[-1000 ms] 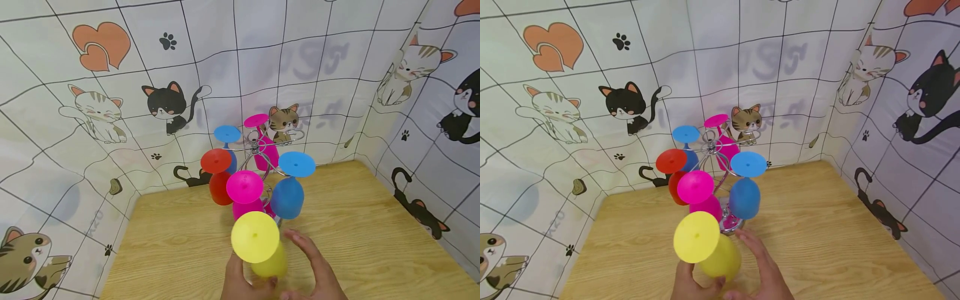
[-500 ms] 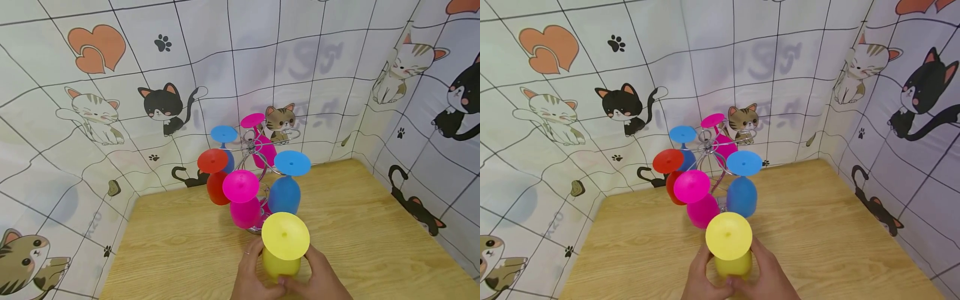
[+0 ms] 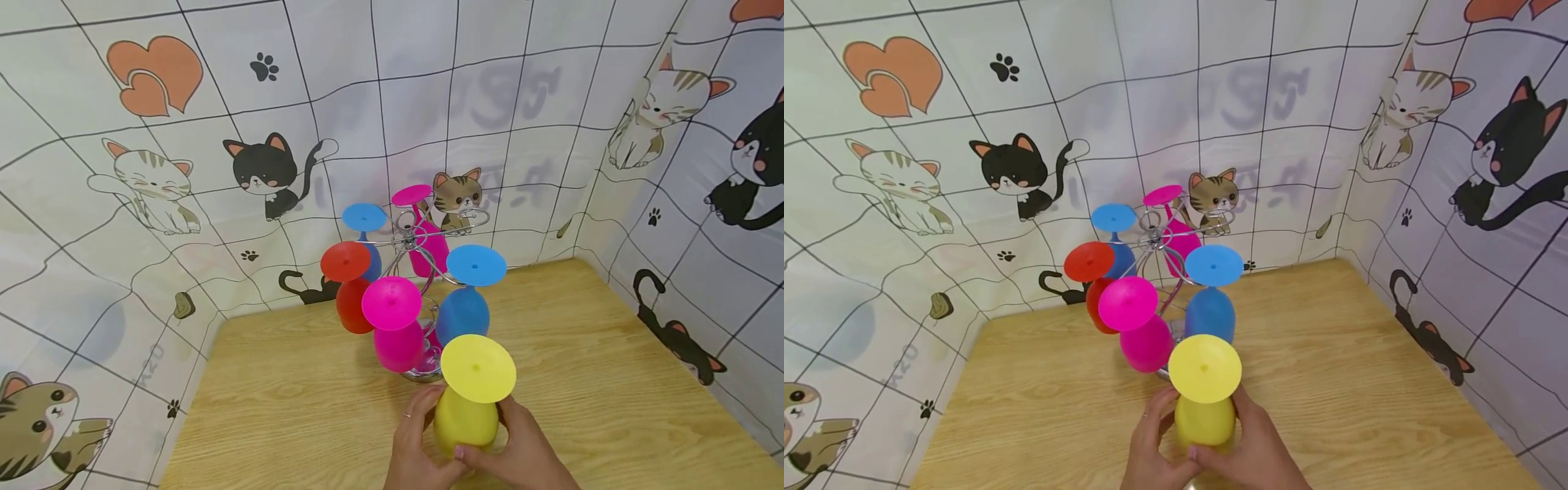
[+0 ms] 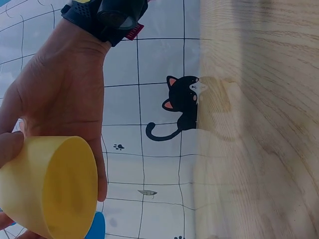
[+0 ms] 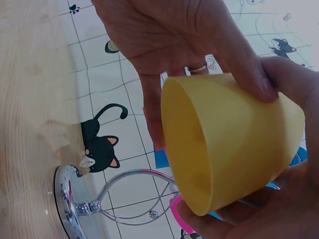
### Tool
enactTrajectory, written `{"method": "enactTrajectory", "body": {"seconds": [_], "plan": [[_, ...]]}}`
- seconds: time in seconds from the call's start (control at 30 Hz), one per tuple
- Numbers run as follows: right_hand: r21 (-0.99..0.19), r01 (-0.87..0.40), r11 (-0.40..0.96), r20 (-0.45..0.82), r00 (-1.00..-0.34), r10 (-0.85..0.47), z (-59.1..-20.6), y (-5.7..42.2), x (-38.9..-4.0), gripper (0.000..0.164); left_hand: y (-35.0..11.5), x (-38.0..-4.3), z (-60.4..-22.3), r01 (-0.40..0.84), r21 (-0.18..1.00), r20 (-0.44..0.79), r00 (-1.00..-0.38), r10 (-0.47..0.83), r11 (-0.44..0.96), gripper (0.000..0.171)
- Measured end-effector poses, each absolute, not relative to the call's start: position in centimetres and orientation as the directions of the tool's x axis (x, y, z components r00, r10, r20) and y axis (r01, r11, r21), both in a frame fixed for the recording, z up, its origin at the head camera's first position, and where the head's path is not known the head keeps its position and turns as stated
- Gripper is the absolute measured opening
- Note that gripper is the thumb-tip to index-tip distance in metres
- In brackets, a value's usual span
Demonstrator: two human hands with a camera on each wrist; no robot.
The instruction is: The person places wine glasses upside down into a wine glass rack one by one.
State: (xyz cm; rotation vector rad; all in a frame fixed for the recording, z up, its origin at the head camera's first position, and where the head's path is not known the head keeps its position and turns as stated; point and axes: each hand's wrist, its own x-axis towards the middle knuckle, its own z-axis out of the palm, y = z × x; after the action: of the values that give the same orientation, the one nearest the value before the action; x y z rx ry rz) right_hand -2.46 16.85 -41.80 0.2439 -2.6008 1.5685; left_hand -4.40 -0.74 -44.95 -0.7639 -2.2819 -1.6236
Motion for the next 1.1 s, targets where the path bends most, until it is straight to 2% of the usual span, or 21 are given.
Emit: {"method": "enactTrajectory", "body": {"seconds": [0.07,0.2,0.3,0.47,0.7,0.8,0.97,1.03,1.1], "plan": [[-0.861,-0.202,0.467,0.193,-0.979,-0.068,-41.9,16.8,-2.4,0.072,-0.6,-4.4,-45.0,0.533,0.810,0.470,-0.839,0.274,0.245,0.077],[-0.840,-0.239,0.488,0.252,-0.967,-0.041,-42.1,16.7,-2.2,0.068,-0.5,-4.5,-45.1,0.583,0.781,0.519,-0.805,0.287,0.223,0.078],[-0.838,-0.243,0.488,0.269,-0.963,-0.017,-42.0,16.8,-2.2,0.069,-0.5,-4.8,-45.1,0.639,0.739,0.570,-0.762,0.308,0.213,0.078],[-0.836,-0.265,0.480,0.319,-0.947,0.032,-41.3,17.4,-2.3,0.075,-0.5,-5.1,-44.5,0.702,0.656,0.609,-0.709,0.356,0.277,0.080],[-0.766,-0.410,0.496,0.514,-0.853,0.089,-39.2,20.5,-3.4,0.089,-1.8,-4.9,-43.3,0.716,0.621,0.628,-0.698,0.345,0.318,0.077],[-0.746,-0.422,0.516,0.549,-0.828,0.116,-38.0,22.2,-4.4,0.093,-2.7,-5.1,-43.3,0.757,0.567,0.678,-0.653,0.338,0.325,0.073],[-0.704,-0.476,0.527,0.628,-0.764,0.148,-36.7,24.5,-6.7,0.099,-3.9,-5.8,-44.4,0.832,0.365,0.776,-0.519,0.357,0.418,0.064],[-0.695,-0.482,0.533,0.639,-0.754,0.153,-36.3,25.2,-7.8,0.098,-4.3,-6.1,-45.1,0.845,0.284,0.807,-0.466,0.362,0.453,0.064],[-0.701,-0.447,0.555,0.618,-0.769,0.162,-36.1,25.8,-9.0,0.097,-4.8,-6.3,-45.8,0.843,0.252,0.812,-0.451,0.371,0.474,0.064]]}}
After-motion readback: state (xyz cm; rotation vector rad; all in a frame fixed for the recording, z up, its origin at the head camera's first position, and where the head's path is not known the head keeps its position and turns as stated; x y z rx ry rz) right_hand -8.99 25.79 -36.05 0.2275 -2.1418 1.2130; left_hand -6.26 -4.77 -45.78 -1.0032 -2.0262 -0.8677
